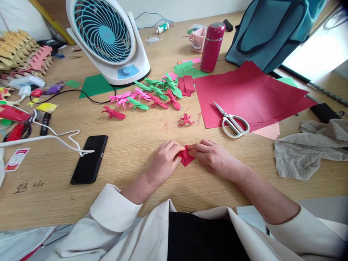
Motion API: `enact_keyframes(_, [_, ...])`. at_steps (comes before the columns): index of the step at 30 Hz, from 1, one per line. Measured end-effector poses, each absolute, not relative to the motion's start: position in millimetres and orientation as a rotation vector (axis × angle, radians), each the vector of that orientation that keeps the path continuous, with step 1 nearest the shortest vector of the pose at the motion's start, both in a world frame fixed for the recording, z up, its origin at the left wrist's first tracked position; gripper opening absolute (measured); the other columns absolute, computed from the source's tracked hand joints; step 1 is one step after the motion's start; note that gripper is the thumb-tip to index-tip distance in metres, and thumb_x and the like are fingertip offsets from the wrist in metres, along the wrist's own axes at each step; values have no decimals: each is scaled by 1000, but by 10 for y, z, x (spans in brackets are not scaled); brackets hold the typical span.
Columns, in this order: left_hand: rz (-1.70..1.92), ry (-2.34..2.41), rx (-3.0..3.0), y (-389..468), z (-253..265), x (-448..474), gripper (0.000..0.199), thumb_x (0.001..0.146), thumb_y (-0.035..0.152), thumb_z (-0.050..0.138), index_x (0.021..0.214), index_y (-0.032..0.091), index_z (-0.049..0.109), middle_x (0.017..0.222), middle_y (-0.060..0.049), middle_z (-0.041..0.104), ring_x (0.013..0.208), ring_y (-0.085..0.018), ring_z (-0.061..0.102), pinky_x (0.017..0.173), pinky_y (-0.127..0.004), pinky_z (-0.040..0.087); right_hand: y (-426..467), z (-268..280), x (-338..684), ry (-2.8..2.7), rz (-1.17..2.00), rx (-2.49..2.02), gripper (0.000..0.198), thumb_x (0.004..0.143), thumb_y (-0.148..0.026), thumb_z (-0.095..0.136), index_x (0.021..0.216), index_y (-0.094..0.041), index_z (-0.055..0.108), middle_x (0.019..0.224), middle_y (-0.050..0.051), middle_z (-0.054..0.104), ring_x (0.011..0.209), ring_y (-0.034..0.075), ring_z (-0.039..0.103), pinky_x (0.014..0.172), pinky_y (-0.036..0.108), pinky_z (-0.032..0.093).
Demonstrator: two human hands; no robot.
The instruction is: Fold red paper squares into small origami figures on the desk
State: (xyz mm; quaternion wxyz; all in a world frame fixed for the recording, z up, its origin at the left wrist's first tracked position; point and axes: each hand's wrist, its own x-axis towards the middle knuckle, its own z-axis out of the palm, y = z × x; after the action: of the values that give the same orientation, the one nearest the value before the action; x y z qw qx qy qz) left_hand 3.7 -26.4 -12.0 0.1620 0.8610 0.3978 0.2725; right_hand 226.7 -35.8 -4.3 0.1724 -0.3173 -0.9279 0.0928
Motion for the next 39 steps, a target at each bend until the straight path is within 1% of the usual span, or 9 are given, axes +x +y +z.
enact_keyframes(3, [721,1098,2485,-253,-112,31,27,86,4,56,107,20,62,101,-5,67,97,-20,63,89,-36,52,-354,-39,2276,-2634,270,-905,26,95,-9,44,109,-15,65,115,13,65,95,24,54,83,39,48])
enact_keyframes(6, [675,1061,2523,-249,-117,11,35,87,4,54,118,20,61,107,-6,66,101,-20,62,91,-37,52,-349,-35,2294,-2624,280,-918,27,94,-7,45,109,-14,65,115,13,65,96,24,54,84,39,48])
enact_keyframes(9, [689,995,2551,-245,-131,-17,36,88,3,52,120,18,61,109,-8,65,104,-19,61,93,-37,53,-344,-34,2311,-2621,294,-920,28,93,-6,45,112,-14,65,118,13,65,97,23,55,85,39,49])
enact_keyframes(14, [671,831,2660,-210,-128,-85,36,92,7,50,125,17,59,122,-10,65,108,-20,61,96,-40,54,-338,-36,2321,-2620,295,-914,29,94,-9,45,115,-14,65,122,14,65,95,24,56,84,40,49])
enact_keyframes(19, [625,686,2744,-150,-89,-157,33,94,9,48,125,14,60,124,-12,66,108,-20,63,96,-39,55,-310,-45,2338,-2646,281,-896,31,94,-9,46,118,-12,65,124,14,66,96,24,57,84,40,49])
enact_keyframes(26, [579,573,2865,-66,-100,-226,33,95,11,48,125,18,62,126,-12,67,110,-21,62,92,-39,57,-259,-70,2369,-2636,284,-853,34,94,-9,45,122,-14,64,122,14,68,95,23,57,84,39,48])
enact_keyframes(32, [533,474,2911,13,-82,-271,33,95,9,49,124,17,61,127,-12,66,112,-21,62,95,-39,55,-241,-84,2365,-2642,263,-839,32,95,-11,45,119,-14,65,122,13,68,95,23,58,83,39,47])
enact_keyframes(39, [506,450,2873,44,-56,-287,37,96,9,46,129,21,60,131,-10,65,116,-21,62,100,-41,53,-231,-95,2365,-2618,286,-848,31,96,-14,43,119,-16,64,120,12,69,97,22,58,84,39,47])
